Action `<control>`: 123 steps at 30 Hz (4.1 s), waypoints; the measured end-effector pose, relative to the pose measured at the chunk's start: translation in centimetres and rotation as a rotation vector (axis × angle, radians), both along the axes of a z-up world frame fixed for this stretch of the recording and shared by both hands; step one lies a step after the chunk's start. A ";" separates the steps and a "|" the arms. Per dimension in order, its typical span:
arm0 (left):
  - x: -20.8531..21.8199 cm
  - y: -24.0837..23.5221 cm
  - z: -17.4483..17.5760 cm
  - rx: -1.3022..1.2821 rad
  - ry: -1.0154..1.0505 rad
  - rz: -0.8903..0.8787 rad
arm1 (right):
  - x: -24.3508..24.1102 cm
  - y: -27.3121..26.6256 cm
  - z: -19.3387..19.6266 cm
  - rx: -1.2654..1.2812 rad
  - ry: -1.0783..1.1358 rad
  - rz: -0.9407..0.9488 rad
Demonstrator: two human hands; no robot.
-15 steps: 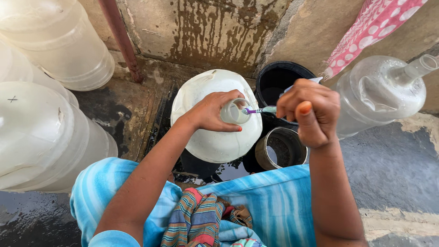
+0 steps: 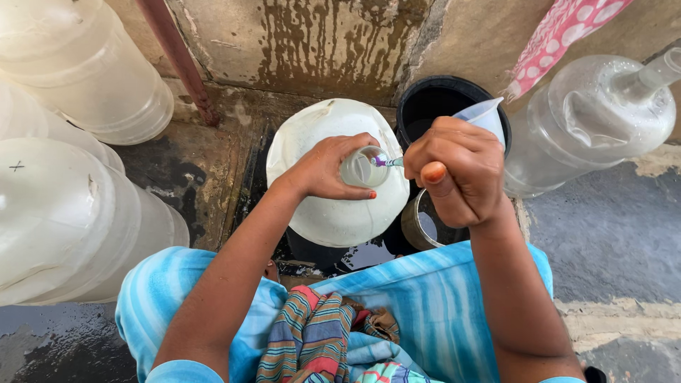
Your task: The person cleans the inside and outside of a large plastic water bottle by scrubbing the interior with a long-handled brush and using a sponge on the exterior surface while sitting on the floor.
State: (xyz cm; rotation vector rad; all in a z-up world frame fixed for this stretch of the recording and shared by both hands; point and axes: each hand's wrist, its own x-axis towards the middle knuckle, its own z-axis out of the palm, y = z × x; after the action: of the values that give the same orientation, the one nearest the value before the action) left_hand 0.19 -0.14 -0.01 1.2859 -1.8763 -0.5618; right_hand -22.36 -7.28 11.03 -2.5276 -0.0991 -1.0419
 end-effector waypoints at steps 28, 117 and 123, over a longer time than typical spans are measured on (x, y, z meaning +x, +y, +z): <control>-0.1 -0.2 -1.4 -0.122 -0.023 0.028 | 1.4 3.7 1.8 0.241 0.254 -0.393; 4.6 -5.1 -4.3 -0.210 0.012 0.318 | -13.1 -18.3 -37.4 0.278 0.800 -1.076; 3.5 -6.0 -4.1 -0.329 -0.010 0.295 | -4.9 -16.6 -43.7 0.314 0.862 -0.946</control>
State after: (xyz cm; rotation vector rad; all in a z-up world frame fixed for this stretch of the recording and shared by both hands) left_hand 3.70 -6.11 -4.09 1.3094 -1.6609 -0.0868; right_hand -27.22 -23.88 -32.64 -2.4568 1.4571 -0.0755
